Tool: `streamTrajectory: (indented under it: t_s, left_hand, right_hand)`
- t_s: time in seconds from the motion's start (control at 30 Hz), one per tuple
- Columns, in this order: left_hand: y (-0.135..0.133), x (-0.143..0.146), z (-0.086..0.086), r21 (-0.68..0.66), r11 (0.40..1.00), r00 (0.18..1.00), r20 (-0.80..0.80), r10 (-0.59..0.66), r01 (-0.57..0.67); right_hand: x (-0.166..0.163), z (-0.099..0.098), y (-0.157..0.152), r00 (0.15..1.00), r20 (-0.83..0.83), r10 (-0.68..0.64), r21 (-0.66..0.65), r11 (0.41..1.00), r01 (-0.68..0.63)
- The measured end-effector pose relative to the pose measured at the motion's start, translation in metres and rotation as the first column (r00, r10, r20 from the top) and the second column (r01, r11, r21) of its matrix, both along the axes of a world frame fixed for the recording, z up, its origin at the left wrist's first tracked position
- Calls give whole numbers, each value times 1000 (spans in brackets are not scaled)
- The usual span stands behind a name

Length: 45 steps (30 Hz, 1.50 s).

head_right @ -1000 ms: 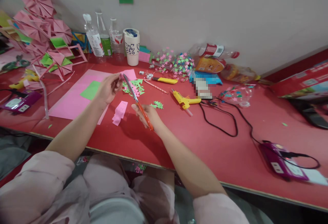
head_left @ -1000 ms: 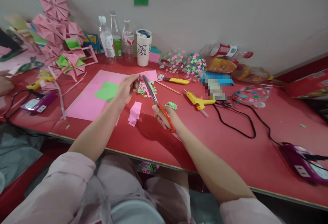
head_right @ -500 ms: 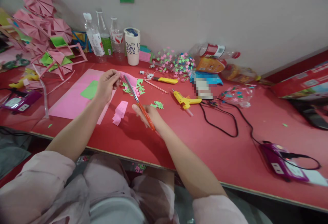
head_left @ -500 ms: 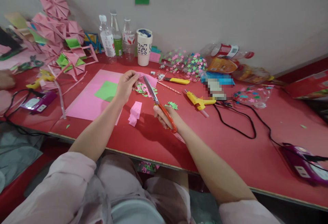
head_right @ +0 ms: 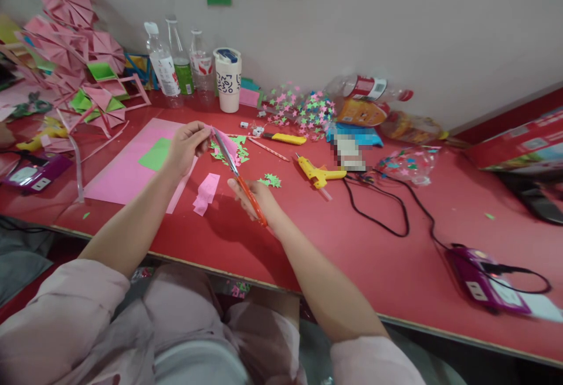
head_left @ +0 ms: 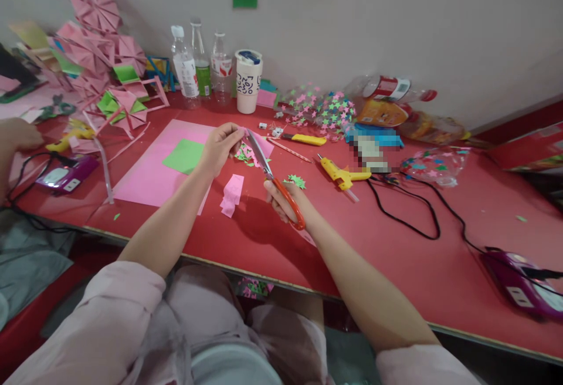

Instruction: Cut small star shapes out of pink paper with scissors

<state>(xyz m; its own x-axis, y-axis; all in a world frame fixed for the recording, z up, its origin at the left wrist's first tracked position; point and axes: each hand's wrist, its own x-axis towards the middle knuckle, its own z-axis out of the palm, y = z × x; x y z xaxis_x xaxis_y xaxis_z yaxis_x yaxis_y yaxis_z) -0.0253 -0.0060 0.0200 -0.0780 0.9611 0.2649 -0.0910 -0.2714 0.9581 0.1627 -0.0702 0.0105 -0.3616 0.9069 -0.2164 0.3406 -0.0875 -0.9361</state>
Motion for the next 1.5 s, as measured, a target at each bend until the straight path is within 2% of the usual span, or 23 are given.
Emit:
streamTrajectory:
  t_s: [0.17,0.3,0.5,0.67,0.87,1.1,1.5]
  left_hand:
    - [-2,6,-2,-65,993,990,114,-86,94]
    - [-3,9,-1,-48,997,985,163,-53,62]
    - [-3,7,0,-46,999,993,119,-5,10]
    - [-2,2,1,-5,1000,995,95,-26,27]
    - [0,0,2,24,1000,999,37,-7,7]
    - [-1,2,0,12,1000,999,45,-6,5]
    - [-3,2,2,13,1000,999,50,12,-13]
  right_hand:
    - [-2,-3,-2,999,-48,-20,9,1000,21]
    - [0,-2,-2,1000,-22,-13,21,1000,13]
    - [2,5,-3,998,52,40,47,998,-42]
    - [3,9,-3,996,73,58,60,996,-63]
    - [5,4,3,994,79,70,-13,997,-70]
    - [6,3,5,995,60,75,-8,997,-74]
    - [4,11,-2,996,58,71,10,997,-72]
